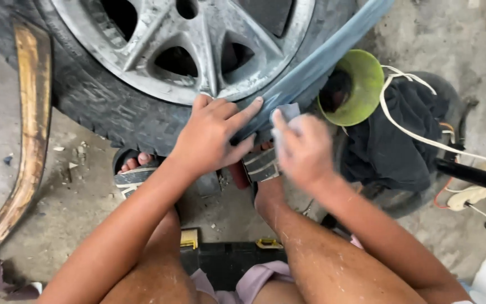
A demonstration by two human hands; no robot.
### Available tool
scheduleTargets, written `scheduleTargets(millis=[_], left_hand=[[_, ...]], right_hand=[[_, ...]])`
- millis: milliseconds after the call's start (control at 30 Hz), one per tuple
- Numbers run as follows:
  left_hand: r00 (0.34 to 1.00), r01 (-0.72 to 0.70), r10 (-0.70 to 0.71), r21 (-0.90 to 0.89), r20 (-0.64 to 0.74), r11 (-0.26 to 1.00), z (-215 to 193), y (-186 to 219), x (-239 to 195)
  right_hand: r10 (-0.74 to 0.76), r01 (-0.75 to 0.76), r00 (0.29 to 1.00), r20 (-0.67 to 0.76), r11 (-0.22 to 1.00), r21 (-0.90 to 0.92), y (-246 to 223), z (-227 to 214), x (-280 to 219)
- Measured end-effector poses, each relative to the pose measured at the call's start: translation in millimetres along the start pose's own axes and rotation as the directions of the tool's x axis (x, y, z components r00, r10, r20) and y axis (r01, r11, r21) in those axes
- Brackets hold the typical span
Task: Sanding a long, curved car part with sandpaper while sitting on the floor.
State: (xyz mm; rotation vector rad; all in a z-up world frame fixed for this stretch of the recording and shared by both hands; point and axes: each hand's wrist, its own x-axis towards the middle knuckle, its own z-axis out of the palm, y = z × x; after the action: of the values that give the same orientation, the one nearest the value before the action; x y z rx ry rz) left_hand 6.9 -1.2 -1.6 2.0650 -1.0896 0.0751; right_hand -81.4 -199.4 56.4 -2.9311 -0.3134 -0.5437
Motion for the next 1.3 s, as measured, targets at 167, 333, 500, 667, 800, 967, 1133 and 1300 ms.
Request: scheduleTargets(millis=[167, 333, 500, 667, 800, 967, 1133, 1300], left_hand=[[1.000, 0.005, -0.005, -0.022, -0.012, 1.000, -3, 4, 4], [1.000, 0.021, -0.021, -0.033, 0.001, 0.999, -1, 4, 3], [1.000, 0.008, -0.009, -0.038, -0.022, 0.999, -2, 8, 2], [0.999, 0.022, -0.021, -0.010, 0.028, 1.000, 0, 4, 0], [1.000, 0.013, -0.013, -0.026, -0.001, 1.000, -2, 8, 5], [1.000, 0.025, -0.025, -0.027, 0.017, 0.999, -1, 6, 0], [1.000, 0.005, -0.005, -0.024, -0.002, 1.000, -2, 6, 4], [0.999, 0.030, -0.029, -0.023, 0.032, 0.999, -2, 6, -4]], right_hand=[[0.052, -0.054, 0.997, -0.052, 0.997, -0.046, 47, 6, 2], [0.071, -0.060, 0.995, -0.063, 0.985, 0.161, 13, 6, 5], [0.042, -0.041, 0.999, 0.004, 0.990, -0.136, 37, 10, -11], [0.391, -0.418, 0.908, 0.151, 0.815, 0.401, 7, -15, 23], [0.065, -0.061, 0.997, 0.039, 0.992, -0.110, 33, 1, -1], [0.087, -0.105, 0.988, 0.131, 0.985, 0.137, 17, -16, 26], [0.098, -0.098, 0.994, 0.053, 0.995, -0.004, 4, -3, -1], [0.337, -0.358, 0.928, 0.158, 0.925, 0.129, 7, -13, 23]])
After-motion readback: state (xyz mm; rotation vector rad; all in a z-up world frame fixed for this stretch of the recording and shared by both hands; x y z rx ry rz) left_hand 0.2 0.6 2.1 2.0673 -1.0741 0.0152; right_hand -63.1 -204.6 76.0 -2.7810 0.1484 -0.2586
